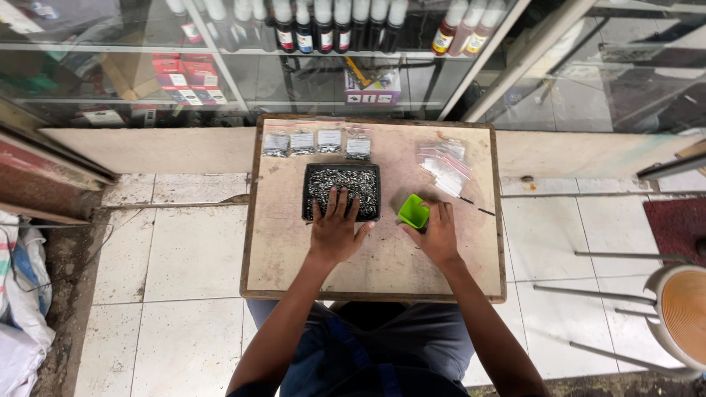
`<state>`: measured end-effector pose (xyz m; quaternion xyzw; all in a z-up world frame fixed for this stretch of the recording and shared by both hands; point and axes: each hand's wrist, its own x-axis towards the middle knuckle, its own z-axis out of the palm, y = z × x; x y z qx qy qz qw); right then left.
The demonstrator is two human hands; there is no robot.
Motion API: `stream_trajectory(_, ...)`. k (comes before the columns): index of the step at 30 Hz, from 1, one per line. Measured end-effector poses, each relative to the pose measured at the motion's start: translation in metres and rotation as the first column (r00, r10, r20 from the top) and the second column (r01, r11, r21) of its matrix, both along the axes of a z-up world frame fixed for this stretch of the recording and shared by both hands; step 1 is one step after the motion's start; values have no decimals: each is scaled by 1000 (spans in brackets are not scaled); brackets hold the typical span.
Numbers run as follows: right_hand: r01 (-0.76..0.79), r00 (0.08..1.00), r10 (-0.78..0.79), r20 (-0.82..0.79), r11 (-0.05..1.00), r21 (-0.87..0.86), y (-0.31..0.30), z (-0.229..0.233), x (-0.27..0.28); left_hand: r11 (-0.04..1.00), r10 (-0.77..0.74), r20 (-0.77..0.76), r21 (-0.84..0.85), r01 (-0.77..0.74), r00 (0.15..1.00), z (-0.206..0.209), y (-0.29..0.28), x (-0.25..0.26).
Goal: The person sits at a low table and sorts small metallic fasteners from a black tray into a green container and clear plastic bags. They use their hands to pick up the fasteners and transfer them between containers.
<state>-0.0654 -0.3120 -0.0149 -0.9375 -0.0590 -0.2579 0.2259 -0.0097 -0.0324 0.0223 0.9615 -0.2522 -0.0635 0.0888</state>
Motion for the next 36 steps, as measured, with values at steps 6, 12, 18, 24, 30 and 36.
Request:
stream_trajectory(6,101,991,-126,34,909,403,-32,21,8,1000,-4,-75,9,4,997,16,-1,2)
stream_trajectory(12,484,875,-436,-213,810,332,-116,-26,50,999,11,-8,-50,-11,1000,17,0,-4)
stream_trajectory(18,437,898,-377,-225,720,538,-108,-45,54,998,20,-15,-54,-21,1000,15,-1,-5)
stream_trajectory(24,326,930,-334,-153,560,762,-73,-1,33,996,33,-8,-81,-33,999,15,-2,-6)
stream_trajectory(30,158,965,-261,-16,534,831,-62,38,19,990,49,69,-139,-39,996,5,-1,-7)
stream_trajectory(36,121,982,-189,-22,533,838,-41,94,3,896,191,152,-431,-109,970,18,-6,-8)
